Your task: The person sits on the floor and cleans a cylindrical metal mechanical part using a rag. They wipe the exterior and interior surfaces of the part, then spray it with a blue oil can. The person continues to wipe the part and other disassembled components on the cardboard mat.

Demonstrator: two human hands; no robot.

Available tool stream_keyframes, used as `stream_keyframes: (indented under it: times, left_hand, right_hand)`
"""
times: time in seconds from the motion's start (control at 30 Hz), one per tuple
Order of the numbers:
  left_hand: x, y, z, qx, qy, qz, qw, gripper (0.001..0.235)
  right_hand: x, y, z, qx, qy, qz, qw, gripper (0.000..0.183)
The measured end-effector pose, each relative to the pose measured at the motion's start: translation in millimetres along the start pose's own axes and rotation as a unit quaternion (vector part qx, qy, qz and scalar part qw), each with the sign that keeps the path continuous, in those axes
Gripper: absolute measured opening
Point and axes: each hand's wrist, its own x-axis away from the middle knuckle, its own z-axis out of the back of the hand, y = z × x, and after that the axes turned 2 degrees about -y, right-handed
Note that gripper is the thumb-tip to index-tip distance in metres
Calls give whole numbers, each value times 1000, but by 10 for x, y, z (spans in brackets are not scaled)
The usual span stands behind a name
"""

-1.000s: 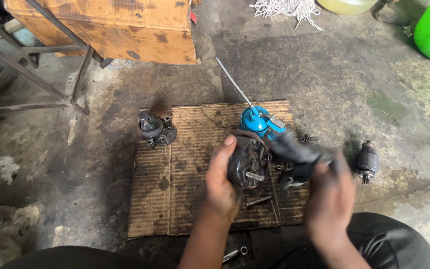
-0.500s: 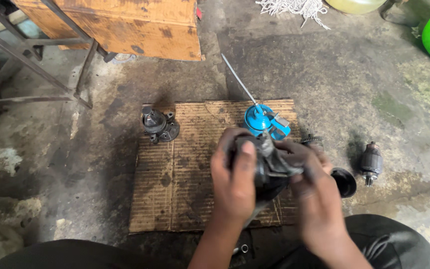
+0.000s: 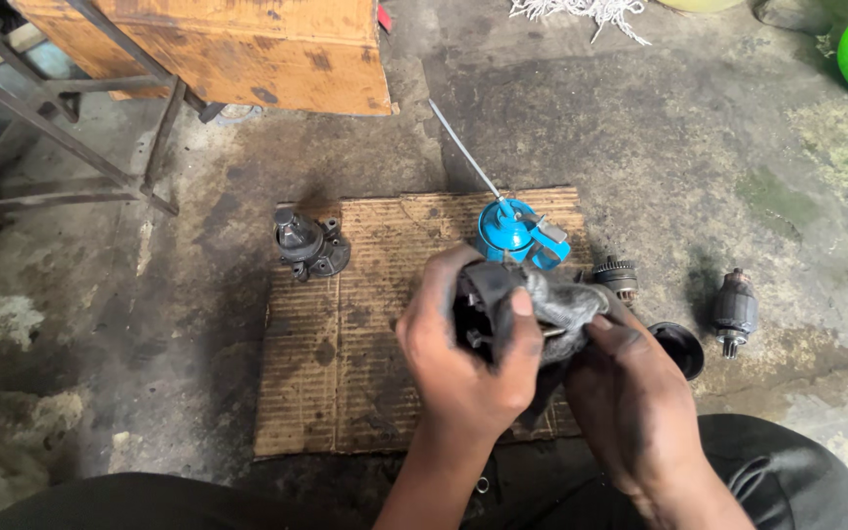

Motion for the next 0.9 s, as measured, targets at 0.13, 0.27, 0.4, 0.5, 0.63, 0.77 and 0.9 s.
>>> stream_keyframes:
  times: [0.13, 0.27, 0.4, 0.5, 0.63, 0.77, 0.9]
  left_hand:
    - [58, 53, -37, 50, -52, 18, 997, 34]
    - [104, 121, -73, -32, -19, -2, 999, 32]
    - [-25, 36, 60, -38, -24, 22, 999, 34]
    - [20, 64, 160, -63, -54, -38, 996, 44]
    - [12, -26, 178, 3, -103, -68, 992, 66]
    - [104, -16, 134, 24, -151, -41, 987, 95]
    - [82, -67, 77, 94, -185, 2, 978, 101]
  right_hand:
    - [-22, 1, -27, -27, -9, 16, 999, 36]
    - [-4, 85, 52, -22, -35, 44, 998, 31]
    - [-32, 108, -18, -26, -25, -4, 999, 43]
    - [-131, -6, 9, -50, 4, -30, 998, 40]
    - [-65, -109, 43, -84, 18, -1, 996, 39]
    - [-19, -349, 22, -93, 20, 77, 992, 43]
    - [109, -584, 121, -65, -24, 164, 984, 51]
